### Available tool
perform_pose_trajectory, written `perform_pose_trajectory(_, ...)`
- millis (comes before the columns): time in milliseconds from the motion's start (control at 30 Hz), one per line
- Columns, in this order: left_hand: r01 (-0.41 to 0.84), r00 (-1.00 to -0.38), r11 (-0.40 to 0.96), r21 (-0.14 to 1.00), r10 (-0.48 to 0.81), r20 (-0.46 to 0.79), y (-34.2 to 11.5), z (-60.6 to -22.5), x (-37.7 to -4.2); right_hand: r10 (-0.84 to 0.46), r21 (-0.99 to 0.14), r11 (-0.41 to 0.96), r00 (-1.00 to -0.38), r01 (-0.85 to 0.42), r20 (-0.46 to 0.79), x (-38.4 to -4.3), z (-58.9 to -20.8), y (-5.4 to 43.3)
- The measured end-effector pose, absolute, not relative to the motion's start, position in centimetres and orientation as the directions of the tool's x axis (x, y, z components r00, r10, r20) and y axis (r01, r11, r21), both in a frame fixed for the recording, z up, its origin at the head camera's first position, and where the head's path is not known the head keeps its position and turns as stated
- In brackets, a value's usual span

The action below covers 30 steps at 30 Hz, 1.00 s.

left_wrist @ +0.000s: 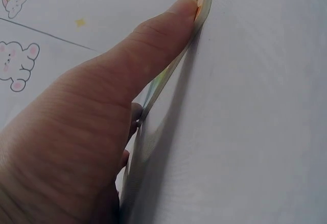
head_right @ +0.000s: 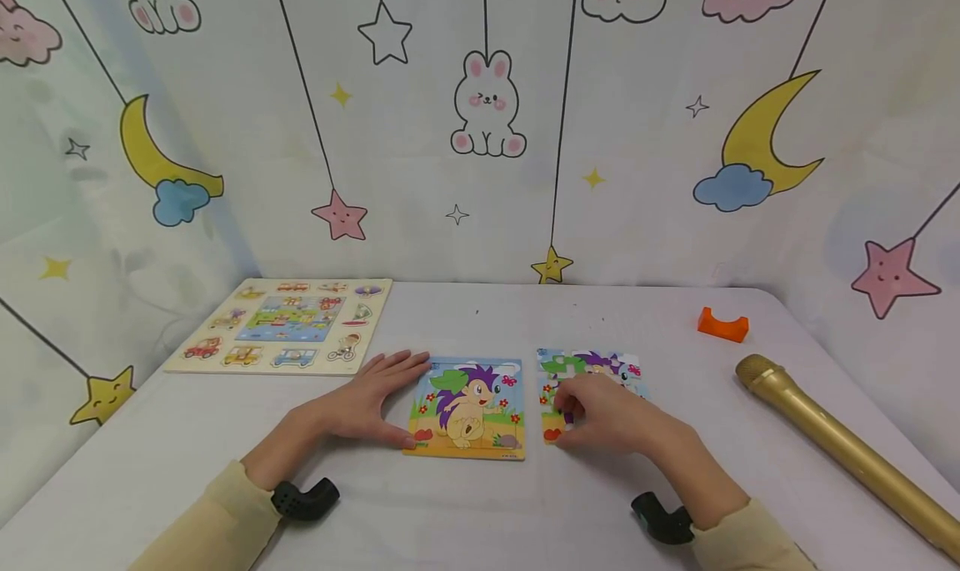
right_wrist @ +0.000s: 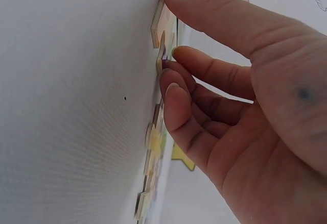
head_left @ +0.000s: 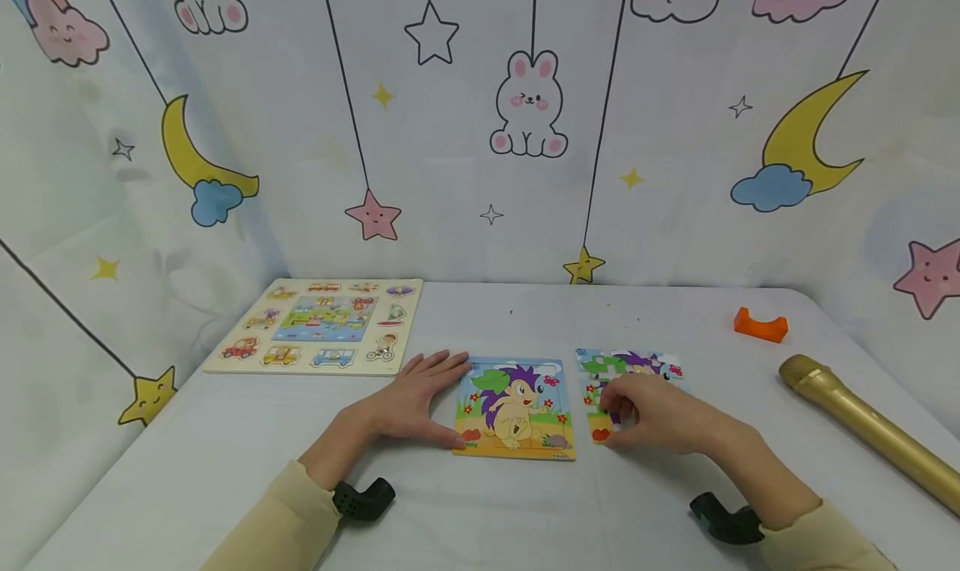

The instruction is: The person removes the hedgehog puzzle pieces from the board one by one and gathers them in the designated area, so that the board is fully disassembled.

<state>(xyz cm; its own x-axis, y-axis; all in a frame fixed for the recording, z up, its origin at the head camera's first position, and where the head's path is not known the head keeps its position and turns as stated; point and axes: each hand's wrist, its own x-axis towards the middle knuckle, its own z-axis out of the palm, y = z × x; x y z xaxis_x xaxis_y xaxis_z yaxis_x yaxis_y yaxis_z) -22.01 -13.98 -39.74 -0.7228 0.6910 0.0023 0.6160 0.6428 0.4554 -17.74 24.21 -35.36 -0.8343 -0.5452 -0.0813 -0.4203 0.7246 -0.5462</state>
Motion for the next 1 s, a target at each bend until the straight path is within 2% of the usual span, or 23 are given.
perform_pose_trajectory(433,0.621,-0.718,0.633,0.462,0.696,0.011,-13.9,-39.5,-22.1,-0.544,-0.544,0.722,-0.836,-0.427,-0.067,-17.7,-35.2,24.2)
perform_pose_trajectory(667,0.625,-0.717,0.638,0.449,0.697,0.007,-13.8,-39.5,-22.0,-0.534,-0.58,0.691,-0.846,-0.431,-0.007,-17.8,-34.6,23.5)
perform_pose_trajectory(1000,0.615,-0.724,0.64,0.462,0.689,0.009,-13.9,-39.6,-22.0,-0.608,-0.651,0.603,-0.794,-0.461,-0.001,-18.7,-34.3,19.3)
